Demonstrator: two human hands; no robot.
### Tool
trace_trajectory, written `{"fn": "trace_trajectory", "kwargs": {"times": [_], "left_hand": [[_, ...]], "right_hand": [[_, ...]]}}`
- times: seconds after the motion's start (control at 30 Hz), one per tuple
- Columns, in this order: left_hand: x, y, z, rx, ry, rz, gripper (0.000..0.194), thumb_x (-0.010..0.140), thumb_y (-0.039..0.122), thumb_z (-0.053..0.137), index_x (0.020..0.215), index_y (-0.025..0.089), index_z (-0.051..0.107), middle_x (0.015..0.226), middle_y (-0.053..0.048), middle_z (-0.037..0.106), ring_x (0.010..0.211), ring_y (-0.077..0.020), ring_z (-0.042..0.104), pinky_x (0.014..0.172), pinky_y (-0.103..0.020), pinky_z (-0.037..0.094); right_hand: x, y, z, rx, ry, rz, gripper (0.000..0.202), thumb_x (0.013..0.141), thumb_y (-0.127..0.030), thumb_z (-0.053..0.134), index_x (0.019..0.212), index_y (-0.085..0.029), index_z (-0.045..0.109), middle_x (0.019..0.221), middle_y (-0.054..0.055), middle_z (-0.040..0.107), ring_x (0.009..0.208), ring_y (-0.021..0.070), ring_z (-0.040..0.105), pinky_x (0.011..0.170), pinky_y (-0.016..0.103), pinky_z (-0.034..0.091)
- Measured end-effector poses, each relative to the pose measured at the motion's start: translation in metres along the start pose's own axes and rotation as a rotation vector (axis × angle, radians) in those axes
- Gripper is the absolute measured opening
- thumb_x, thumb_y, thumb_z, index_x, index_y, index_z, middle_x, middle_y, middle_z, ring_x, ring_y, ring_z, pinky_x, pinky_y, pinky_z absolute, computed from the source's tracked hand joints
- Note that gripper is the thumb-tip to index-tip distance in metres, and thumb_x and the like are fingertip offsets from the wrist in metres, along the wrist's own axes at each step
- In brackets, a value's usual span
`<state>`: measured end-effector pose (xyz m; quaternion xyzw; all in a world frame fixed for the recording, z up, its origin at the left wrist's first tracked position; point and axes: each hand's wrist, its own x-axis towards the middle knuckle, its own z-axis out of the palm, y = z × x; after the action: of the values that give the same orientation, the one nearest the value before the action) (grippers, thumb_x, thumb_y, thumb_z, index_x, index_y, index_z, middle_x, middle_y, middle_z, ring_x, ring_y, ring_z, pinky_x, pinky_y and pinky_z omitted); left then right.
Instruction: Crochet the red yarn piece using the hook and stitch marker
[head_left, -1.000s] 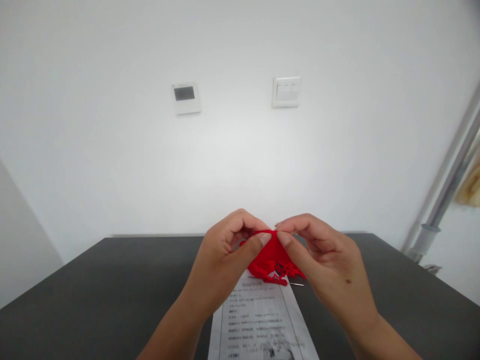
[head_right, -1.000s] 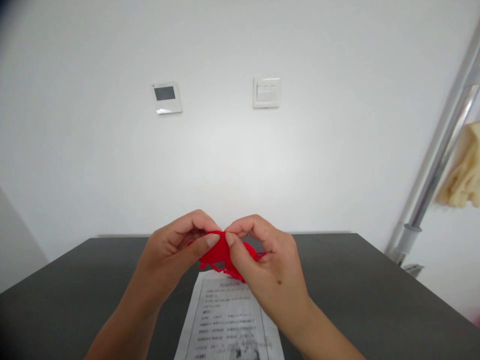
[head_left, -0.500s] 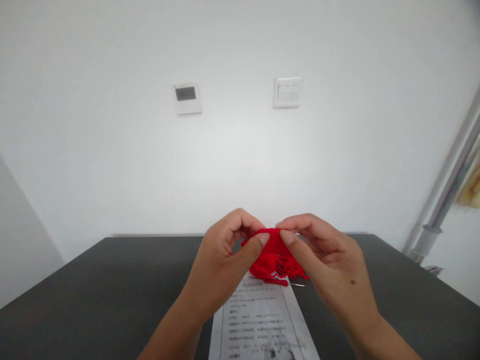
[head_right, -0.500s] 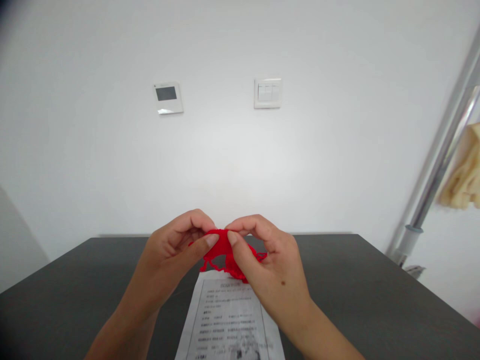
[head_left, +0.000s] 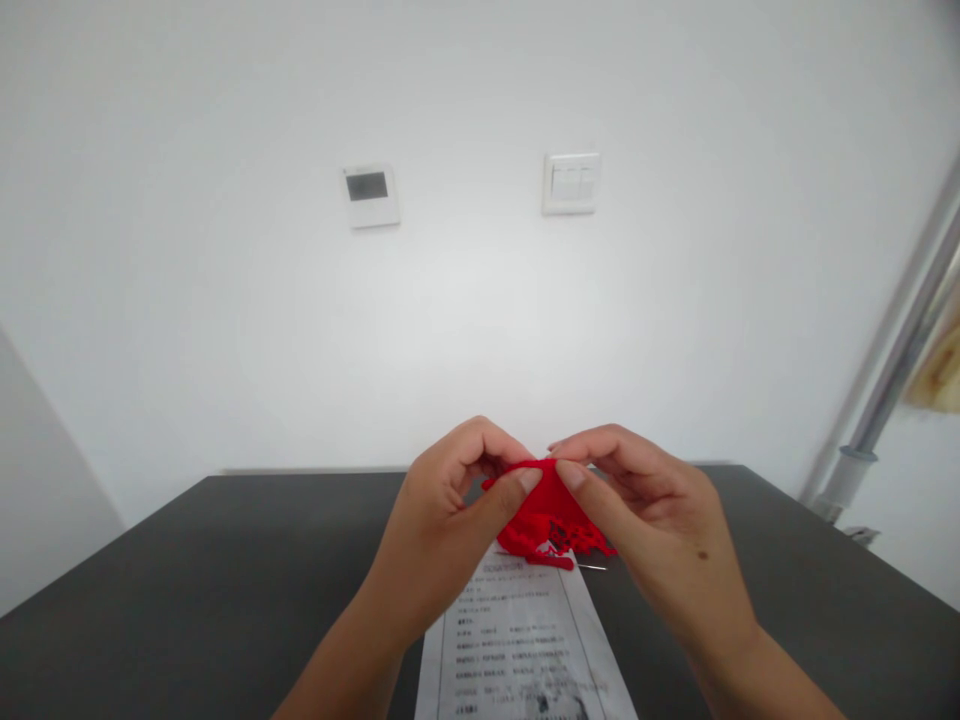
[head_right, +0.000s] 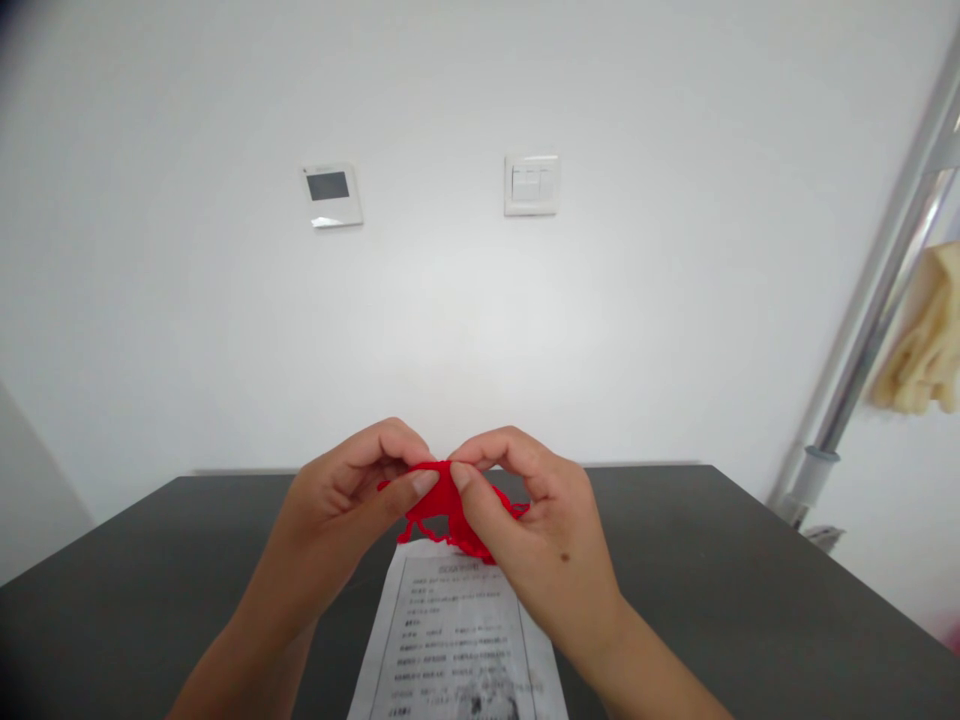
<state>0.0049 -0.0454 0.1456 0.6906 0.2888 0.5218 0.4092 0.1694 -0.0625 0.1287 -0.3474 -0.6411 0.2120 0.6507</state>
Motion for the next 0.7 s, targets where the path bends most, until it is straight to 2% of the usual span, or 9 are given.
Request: {"fn": "trace_trajectory", "kwargs": {"times": [0.17, 0.4, 0.57, 0.7], "left_hand": [[0.0006, -0.0023, -0.0016, -0.077, -0.032, -0.028, 0.009, 0.087, 0.019, 0.068, 0.078, 0.019, 0.064, 0.072, 0.004, 0.064, 0.063, -0.008, 0.055, 0.058, -0.018, 0.043], [0.0005, -0.002, 0.0002, 0.142, 0.04, 0.135, 0.011, 0.088, 0.014, 0.064, 0.078, 0.02, 0.066, 0.074, 0.004, 0.062, 0.068, -0.009, 0.056, 0.062, -0.021, 0.043], [-0.0007, -0.0007, 0.0025, 0.234, 0.051, 0.185, 0.013, 0.087, 0.012, 0.062, 0.078, 0.021, 0.065, 0.074, 0.005, 0.061, 0.067, -0.0097, 0.056, 0.061, -0.022, 0.044], [-0.0004, 0.0004, 0.0026, 0.264, 0.049, 0.194, 0.014, 0.086, 0.011, 0.062, 0.077, 0.021, 0.065, 0.074, 0.005, 0.06, 0.065, -0.0094, 0.055, 0.059, -0.022, 0.043]], "right_hand": [[0.0003, -0.0003, 0.0003, 0.063, -0.017, 0.014, 0.013, 0.089, -0.02, 0.066, 0.079, -0.024, 0.074, 0.07, -0.003, 0.071, 0.06, 0.0098, 0.062, 0.049, 0.016, 0.045], [0.0, 0.0027, -0.0009, 0.058, -0.014, 0.008, 0.012, 0.088, -0.02, 0.067, 0.079, -0.024, 0.075, 0.071, -0.002, 0.071, 0.062, 0.0106, 0.063, 0.051, 0.016, 0.047], [-0.0007, 0.007, -0.0023, 0.048, -0.029, 0.061, 0.011, 0.089, -0.027, 0.068, 0.08, -0.023, 0.074, 0.073, 0.0, 0.072, 0.062, 0.0116, 0.063, 0.054, 0.018, 0.051], [-0.0002, 0.0044, -0.0023, 0.013, -0.023, 0.063, 0.013, 0.087, -0.026, 0.066, 0.077, -0.022, 0.072, 0.07, 0.0, 0.07, 0.058, 0.0115, 0.061, 0.051, 0.018, 0.049]]}}
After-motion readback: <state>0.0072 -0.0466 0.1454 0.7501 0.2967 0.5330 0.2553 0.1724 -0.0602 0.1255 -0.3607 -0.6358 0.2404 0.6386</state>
